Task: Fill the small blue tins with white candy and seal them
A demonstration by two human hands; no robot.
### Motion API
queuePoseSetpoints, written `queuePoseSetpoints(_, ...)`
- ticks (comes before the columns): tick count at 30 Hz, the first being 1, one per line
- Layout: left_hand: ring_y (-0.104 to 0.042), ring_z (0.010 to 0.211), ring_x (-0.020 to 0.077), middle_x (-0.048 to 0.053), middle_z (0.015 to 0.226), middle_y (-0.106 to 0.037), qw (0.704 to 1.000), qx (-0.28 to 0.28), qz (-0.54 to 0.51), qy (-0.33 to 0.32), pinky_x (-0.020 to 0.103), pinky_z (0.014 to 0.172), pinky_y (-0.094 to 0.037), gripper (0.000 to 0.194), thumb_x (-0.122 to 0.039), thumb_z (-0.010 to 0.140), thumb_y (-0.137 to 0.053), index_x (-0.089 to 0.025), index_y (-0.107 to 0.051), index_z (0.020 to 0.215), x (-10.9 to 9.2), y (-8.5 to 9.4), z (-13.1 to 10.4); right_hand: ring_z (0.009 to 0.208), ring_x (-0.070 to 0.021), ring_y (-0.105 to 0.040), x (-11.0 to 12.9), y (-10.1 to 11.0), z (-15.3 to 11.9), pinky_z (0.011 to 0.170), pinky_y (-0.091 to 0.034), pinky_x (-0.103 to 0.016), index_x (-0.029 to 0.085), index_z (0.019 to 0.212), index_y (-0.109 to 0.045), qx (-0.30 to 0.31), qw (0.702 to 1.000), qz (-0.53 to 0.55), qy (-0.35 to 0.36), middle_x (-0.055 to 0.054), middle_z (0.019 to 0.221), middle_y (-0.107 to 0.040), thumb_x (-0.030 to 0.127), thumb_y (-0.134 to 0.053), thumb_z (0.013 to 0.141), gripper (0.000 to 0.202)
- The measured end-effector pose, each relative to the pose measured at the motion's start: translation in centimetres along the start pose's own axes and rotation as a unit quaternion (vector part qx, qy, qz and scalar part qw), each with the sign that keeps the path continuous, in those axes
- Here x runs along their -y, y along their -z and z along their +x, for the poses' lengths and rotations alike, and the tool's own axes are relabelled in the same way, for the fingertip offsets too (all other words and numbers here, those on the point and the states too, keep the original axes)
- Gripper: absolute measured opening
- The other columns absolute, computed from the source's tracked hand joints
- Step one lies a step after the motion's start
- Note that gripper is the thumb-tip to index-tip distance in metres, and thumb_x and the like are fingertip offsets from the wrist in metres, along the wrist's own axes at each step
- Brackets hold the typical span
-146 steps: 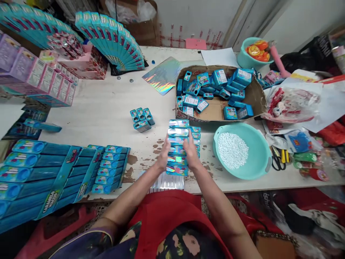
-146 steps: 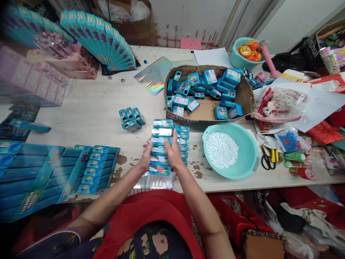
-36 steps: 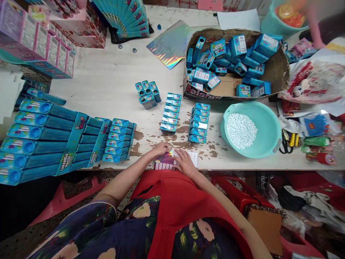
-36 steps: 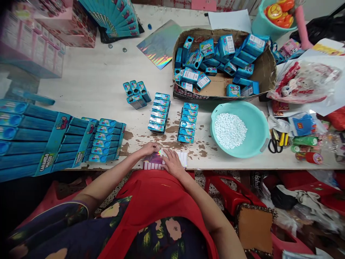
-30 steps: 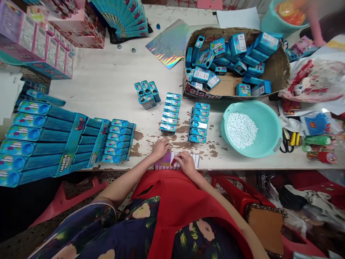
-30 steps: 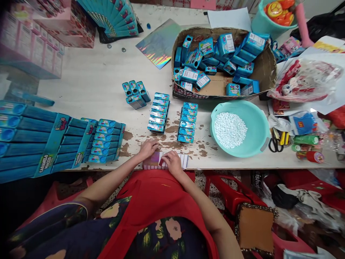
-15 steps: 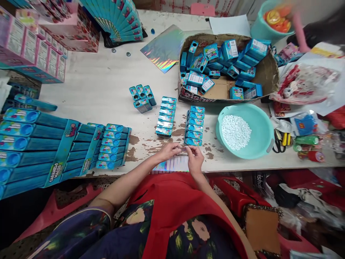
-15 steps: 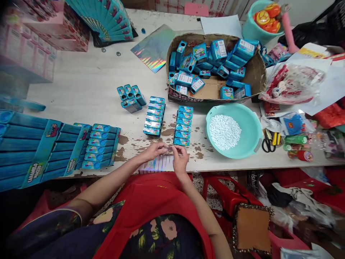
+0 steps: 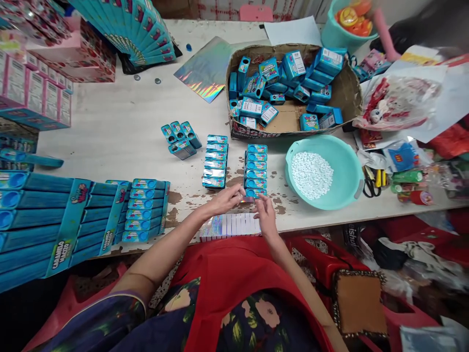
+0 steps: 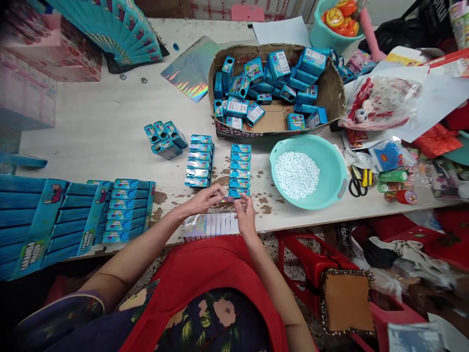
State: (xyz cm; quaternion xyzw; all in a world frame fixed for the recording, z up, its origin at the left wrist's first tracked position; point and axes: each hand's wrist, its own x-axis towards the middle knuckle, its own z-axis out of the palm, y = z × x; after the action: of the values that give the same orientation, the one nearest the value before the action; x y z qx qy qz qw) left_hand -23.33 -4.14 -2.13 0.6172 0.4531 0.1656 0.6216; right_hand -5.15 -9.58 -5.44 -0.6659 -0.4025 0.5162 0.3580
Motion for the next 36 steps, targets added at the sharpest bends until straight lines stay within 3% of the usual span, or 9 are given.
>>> queuePoseSetpoints(3, -0.042, 0.058, 0.0113, -0.005, 0.061, -0.045, 1.0, -0.009, 0.007, 0.019, 0.023, 0.057, -0.031, 0.02, -0.034, 0.086, -0.043, -0.018, -0.05, 0.095, 0.4, -0.3, 0.1, 0.062, -0.014, -0.057, 0.2, -0.5, 0.3, 0.055, -0.046, -0.025, 0.017, 0.098, -0.057, -0.012, 1.0, -0.008, 0.015, -0.002, 0.08, -0.063, 0.051, -0.065, 0.071, 0.044)
queuePoseSetpoints(8, -0.046, 0.064, 0.0131, -0.003, 0.069, -0.05, 0.998, -0.042, 0.052, 0.013, 0.024, 0.061, -0.034, 0.021, -0.032, 0.086, -0.04, -0.018, -0.05, 0.098, 1.9, -1.0, 1.4, 0.062, -0.0142, -0.054, -0.1, -0.8, 1.8, 0.063, -0.044, -0.027, 0.018, 0.072, -0.06, -0.052, 0.989, -0.108, 0.09, 0.0, 0.068, -0.06, 0.048, -0.058, 0.078, 0.031)
queuePoseSetpoints(12, -0.049, 0.072, 0.0151, 0.001, 0.081, -0.054, 0.99, -0.077, 0.114, -0.01, 0.026, 0.066, -0.035, 0.02, -0.03, 0.088, -0.037, -0.018, -0.049, 0.098, 3.0, -1.3, 2.6, 0.058, -0.013, -0.049, -0.4, -0.5, 2.6, 0.061, -0.039, -0.026, 0.019, 0.07, -0.061, -0.107, 0.961, -0.217, 0.13, 0.0, 0.071, -0.057, 0.045, -0.055, 0.081, 0.029)
queuePoseSetpoints(19, -0.046, 0.066, 0.0144, -0.001, 0.076, -0.05, 0.991, -0.097, 0.094, -0.018, 0.027, 0.064, -0.035, 0.017, -0.024, 0.086, -0.036, -0.018, -0.043, 0.101, 5.3, -2.8, 4.5, 0.062, -0.0147, -0.051, -0.9, -1.0, 3.3, 0.064, -0.04, -0.027, 0.019, 0.069, -0.058, -0.146, 0.948, -0.26, 0.114, -0.001, 0.073, -0.056, 0.035, -0.054, 0.08, 0.02)
queuePoseSetpoints(23, -0.052, 0.071, 0.0145, -0.001, 0.075, -0.053, 0.991, -0.127, 0.028, 0.039, 0.026, 0.068, -0.04, 0.019, -0.023, 0.085, -0.038, -0.018, -0.041, 0.103, 7.0, -4.2, 5.4, 0.062, -0.0149, -0.052, -1.3, -1.0, 3.5, 0.065, -0.042, -0.028, 0.018, 0.081, -0.055, -0.173, 0.959, -0.205, 0.088, 0.0, 0.074, -0.055, 0.035, -0.06, 0.075, 0.018)
queuePoseSetpoints(26, -0.056, 0.076, 0.0175, 0.002, 0.078, -0.059, 0.979, -0.156, 0.072, 0.114, 0.029, 0.073, -0.042, 0.022, -0.02, 0.082, -0.045, -0.016, -0.046, 0.104, 7.6, -4.5, 5.2, 0.056, -0.0121, -0.05, -1.5, -0.2, 3.6, 0.06, -0.043, -0.027, 0.016, 0.101, -0.05, -0.205, 0.968, -0.137, 0.047, 0.0, 0.082, -0.054, 0.036, -0.064, 0.072, 0.037)
queuePoseSetpoints(30, -0.058, 0.099, 0.0224, 0.01, 0.106, -0.064, 0.966, -0.223, 0.052, 0.124, 0.035, 0.087, -0.042, 0.034, -0.031, 0.09, -0.038, -0.016, -0.049, 0.118, 7.0, -4.6, 3.7, 0.063, -0.0124, -0.053, -1.6, 0.7, 3.7, 0.067, -0.045, -0.029, 0.016, 0.105, -0.05, -0.224, 0.963, -0.137, 0.066, -0.008, 0.102, -0.054, 0.044, -0.062, 0.074, 0.043)
queuePoseSetpoints(33, -0.042, 0.128, 0.0234, 0.012, 0.138, -0.047, 0.964, -0.252, 0.004, 0.085, 0.037, 0.104, -0.032, 0.053, -0.047, 0.092, -0.031, -0.017, -0.039, 0.135, 6.3, -6.5, 2.8, 0.069, -0.0153, -0.055, -1.9, 0.3, 3.9, 0.072, -0.045, -0.031, 0.016, 0.097, -0.055, -0.206, 0.962, -0.164, 0.068, -0.009, 0.101, -0.056, 0.052, -0.067, 0.069, 0.047)
queuePoseSetpoints(36, -0.015, 0.142, 0.0237, 0.012, 0.154, -0.021, 0.979, -0.189, 0.019, 0.08, 0.039, 0.113, -0.019, 0.07, -0.057, 0.089, -0.028, -0.016, -0.02, 0.146, 6.2, -9.3, 2.7, 0.073, -0.0181, -0.055, -2.2, -0.4, 4.5, 0.072, -0.045, -0.032, 0.016, 0.086, -0.057, -0.22, 0.96, -0.167, 0.051, -0.008, 0.09, -0.06, 0.053, -0.068, 0.066, 0.044)
